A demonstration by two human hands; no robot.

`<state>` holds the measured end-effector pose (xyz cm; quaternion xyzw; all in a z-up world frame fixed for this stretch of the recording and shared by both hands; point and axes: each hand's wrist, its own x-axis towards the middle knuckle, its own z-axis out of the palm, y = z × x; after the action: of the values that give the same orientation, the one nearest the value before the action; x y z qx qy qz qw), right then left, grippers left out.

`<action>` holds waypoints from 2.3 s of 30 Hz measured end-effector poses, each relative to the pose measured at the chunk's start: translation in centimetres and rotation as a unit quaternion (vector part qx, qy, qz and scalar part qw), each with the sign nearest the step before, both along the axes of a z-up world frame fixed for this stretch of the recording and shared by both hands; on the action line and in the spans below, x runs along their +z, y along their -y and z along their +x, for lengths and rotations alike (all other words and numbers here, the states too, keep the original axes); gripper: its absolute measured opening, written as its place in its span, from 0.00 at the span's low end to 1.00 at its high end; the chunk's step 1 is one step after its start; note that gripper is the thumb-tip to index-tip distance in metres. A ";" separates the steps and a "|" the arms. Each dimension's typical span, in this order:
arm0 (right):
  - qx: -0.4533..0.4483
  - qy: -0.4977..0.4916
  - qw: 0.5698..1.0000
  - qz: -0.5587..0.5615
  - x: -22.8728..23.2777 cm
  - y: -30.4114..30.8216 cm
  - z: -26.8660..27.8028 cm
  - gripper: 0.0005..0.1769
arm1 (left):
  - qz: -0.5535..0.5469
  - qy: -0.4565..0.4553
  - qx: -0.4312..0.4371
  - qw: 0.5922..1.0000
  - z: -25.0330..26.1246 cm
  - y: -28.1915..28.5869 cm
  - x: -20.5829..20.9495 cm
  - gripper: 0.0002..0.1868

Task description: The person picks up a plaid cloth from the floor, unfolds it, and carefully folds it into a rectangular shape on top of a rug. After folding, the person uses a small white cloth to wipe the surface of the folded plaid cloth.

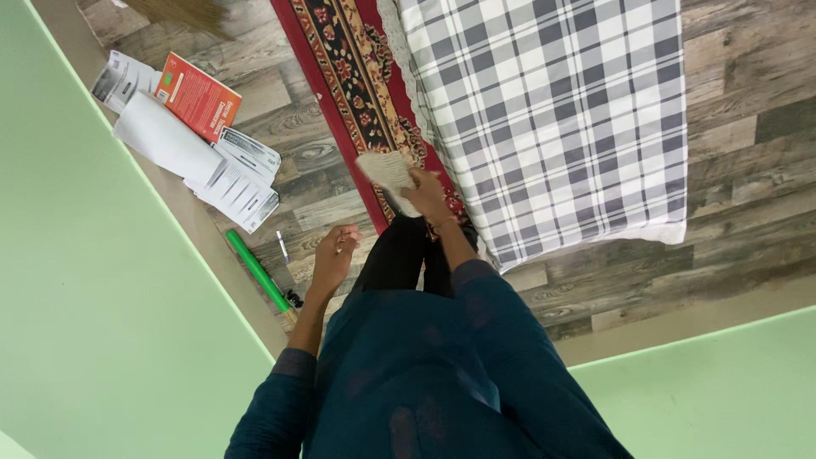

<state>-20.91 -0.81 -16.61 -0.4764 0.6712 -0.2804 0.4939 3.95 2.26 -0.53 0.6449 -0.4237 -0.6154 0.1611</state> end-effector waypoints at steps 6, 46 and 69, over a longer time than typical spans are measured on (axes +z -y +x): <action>0.016 0.044 0.998 0.036 9.2 -0.3 -0.2 0.20 | -0.009 -0.018 -0.015 1.000 -1.3 1.1 0.3 0.17; -0.695 -0.120 0.698 0.120 6.2 -13.8 -26.2 0.17 | 0.095 -0.091 -0.166 0.977 -7.7 12.3 -4.1 0.19; -0.101 0.136 0.981 0.090 0.6 18.6 -4.3 0.26 | 0.250 0.077 0.063 0.963 -14.2 29.0 -12.9 0.27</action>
<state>-25.18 -19.41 -15.97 -0.3169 0.6652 -0.3295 0.5904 -10.24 -26.74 -13.38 0.7352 -0.2261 -0.6390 0.0001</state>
